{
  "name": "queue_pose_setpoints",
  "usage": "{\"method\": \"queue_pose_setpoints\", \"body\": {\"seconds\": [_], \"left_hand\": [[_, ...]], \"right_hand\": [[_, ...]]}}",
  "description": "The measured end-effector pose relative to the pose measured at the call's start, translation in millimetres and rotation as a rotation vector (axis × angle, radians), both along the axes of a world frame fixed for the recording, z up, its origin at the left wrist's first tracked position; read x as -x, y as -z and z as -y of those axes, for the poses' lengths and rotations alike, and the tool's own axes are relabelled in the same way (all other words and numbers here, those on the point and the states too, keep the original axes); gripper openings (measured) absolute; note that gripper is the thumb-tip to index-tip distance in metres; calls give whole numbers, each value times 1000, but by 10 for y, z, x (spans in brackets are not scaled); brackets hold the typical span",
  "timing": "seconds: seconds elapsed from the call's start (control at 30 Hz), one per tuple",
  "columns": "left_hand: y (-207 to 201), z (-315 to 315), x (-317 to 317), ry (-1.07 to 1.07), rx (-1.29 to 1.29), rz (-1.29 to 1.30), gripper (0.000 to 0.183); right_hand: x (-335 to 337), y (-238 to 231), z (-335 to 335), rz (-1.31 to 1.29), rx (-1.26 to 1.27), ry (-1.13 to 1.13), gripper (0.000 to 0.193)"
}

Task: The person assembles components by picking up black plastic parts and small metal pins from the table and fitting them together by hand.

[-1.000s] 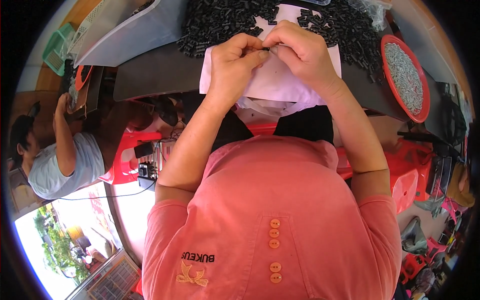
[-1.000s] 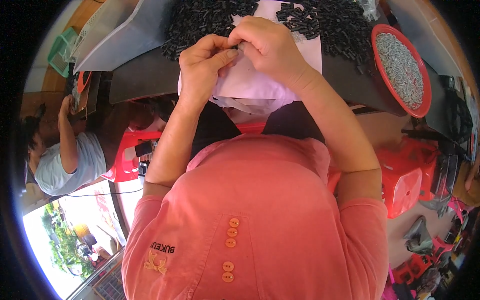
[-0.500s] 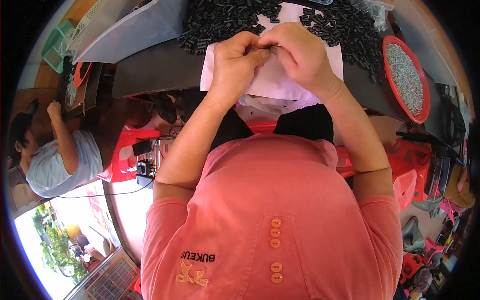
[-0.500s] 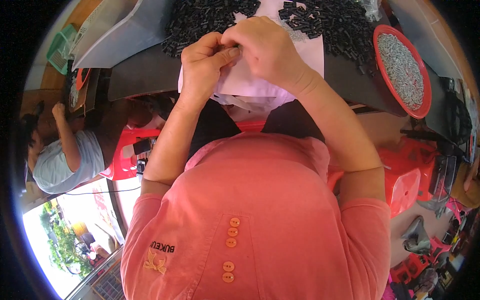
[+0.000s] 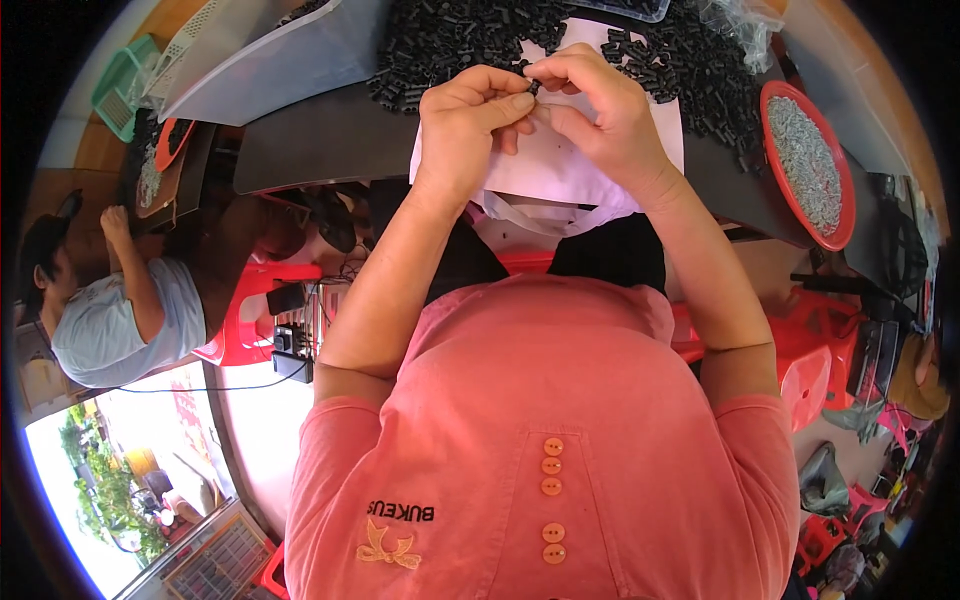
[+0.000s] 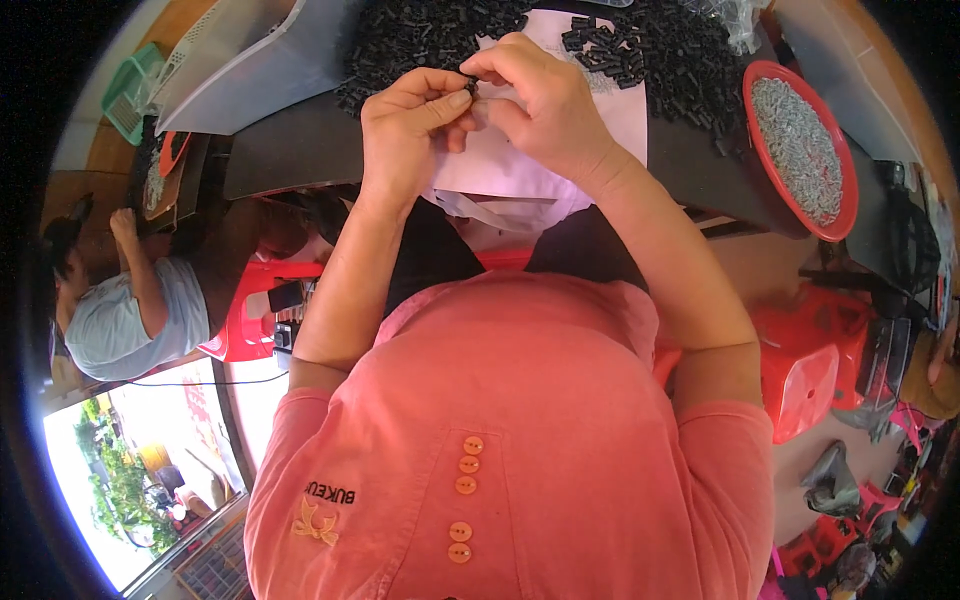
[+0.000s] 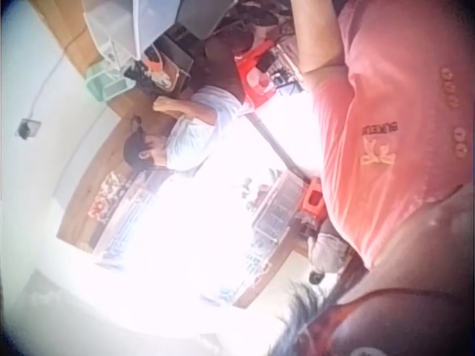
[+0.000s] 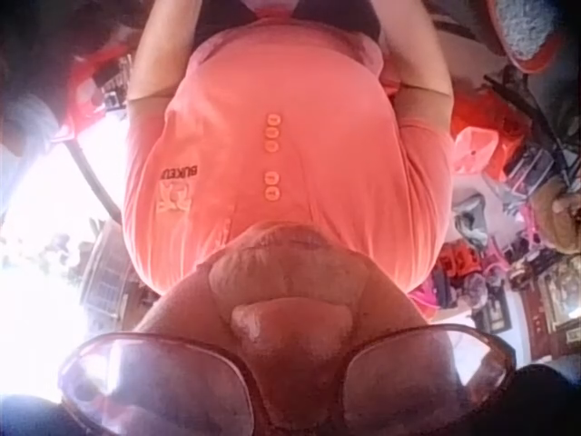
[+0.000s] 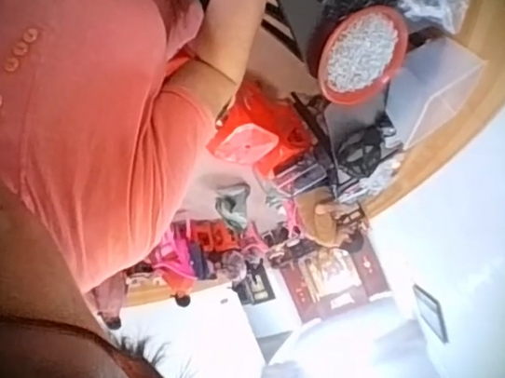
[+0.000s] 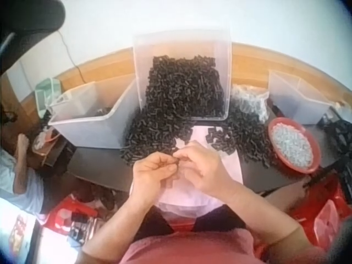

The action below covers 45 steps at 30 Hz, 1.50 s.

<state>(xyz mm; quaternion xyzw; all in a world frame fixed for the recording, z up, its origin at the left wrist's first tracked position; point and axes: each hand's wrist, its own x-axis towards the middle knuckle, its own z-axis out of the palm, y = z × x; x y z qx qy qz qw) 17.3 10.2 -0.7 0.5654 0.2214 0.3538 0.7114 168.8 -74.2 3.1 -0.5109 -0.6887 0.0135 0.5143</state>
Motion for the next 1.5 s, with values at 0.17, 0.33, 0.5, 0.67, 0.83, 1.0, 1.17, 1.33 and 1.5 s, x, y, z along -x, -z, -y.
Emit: {"method": "queue_pose_setpoints", "body": {"seconds": [0.17,0.33,0.5,0.67,0.83,1.0,1.17,1.33,1.5], "left_hand": [[11,-20,-8,27,24,55,9],[28,-35,-13,24,43,76,8],[30,-36,-49,30,34,84,8],[-75,19,-65,50,-3,-13,9],[-124,29,-52,67,-79,-74,9],[-79,35,-95,67,-27,0,9],[-25,45,-81,79,6,4,8],[-19,22,-28,130,-22,-41,9],[-21,-4,-22,186,34,-47,10]], "right_hand": [[-12,62,-32,151,-59,83,38],[33,39,-77,267,-204,101,35],[63,37,-88,340,-254,211,36],[18,59,-83,393,-294,281,37],[28,15,-65,373,-330,250,35],[18,27,-43,355,-303,294,35],[66,50,5,474,-287,330,37],[82,-4,44,517,-313,265,28],[65,20,29,562,-329,272,28]]}}
